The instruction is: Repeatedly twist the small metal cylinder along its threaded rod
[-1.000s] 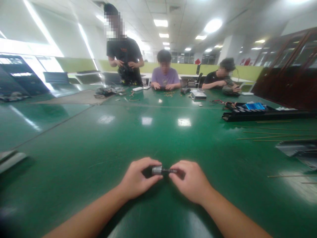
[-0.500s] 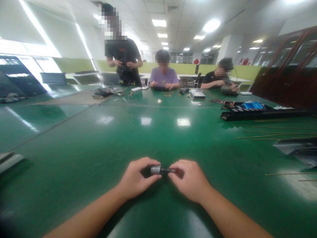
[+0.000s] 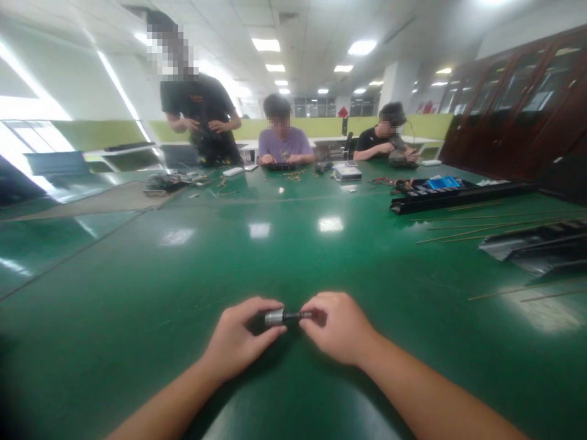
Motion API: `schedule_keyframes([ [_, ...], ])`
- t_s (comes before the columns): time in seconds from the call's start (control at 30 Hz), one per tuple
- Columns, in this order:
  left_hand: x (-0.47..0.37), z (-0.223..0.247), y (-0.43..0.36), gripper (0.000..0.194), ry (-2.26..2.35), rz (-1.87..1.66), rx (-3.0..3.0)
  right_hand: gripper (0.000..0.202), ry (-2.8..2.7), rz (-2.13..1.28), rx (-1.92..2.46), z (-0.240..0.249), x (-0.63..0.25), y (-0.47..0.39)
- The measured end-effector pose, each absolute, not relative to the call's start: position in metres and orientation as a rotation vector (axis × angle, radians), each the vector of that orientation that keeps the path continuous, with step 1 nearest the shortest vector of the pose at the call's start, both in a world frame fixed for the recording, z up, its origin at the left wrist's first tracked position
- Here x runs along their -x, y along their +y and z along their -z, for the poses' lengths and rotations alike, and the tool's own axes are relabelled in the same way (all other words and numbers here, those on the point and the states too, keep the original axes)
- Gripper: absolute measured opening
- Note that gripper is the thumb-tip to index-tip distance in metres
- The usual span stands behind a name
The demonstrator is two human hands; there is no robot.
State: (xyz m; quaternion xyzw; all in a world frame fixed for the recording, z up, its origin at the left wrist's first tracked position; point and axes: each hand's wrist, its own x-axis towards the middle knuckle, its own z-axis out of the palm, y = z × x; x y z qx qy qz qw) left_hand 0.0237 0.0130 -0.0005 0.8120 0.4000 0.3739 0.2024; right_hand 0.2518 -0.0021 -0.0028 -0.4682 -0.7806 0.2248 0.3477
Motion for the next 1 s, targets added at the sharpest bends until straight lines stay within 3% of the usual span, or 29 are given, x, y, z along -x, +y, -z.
schedule_keyframes([
  [0.47,-0.016,0.004,0.019,0.034,1.284,-0.788,-2.248,0.008,-2.005,-0.585,1.237,0.007,-0.253,0.001],
  [0.73,-0.003,0.001,0.031,0.025,1.388,-0.727,-2.247,0.009,-1.971,-0.576,1.242,0.006,-0.257,0.006],
  [0.8,0.008,-0.001,0.036,0.031,1.456,-0.787,-2.138,0.010,-1.953,-0.589,1.250,0.007,-0.258,0.008],
  [0.93,0.048,-0.009,0.039,0.062,1.516,-0.974,-1.879,0.013,-1.945,-0.623,1.258,0.007,-0.258,0.009],
  [1.0,0.077,-0.015,0.030,0.065,1.646,-0.923,-1.921,0.014,-1.952,-0.638,1.248,0.006,-0.257,0.009],
])
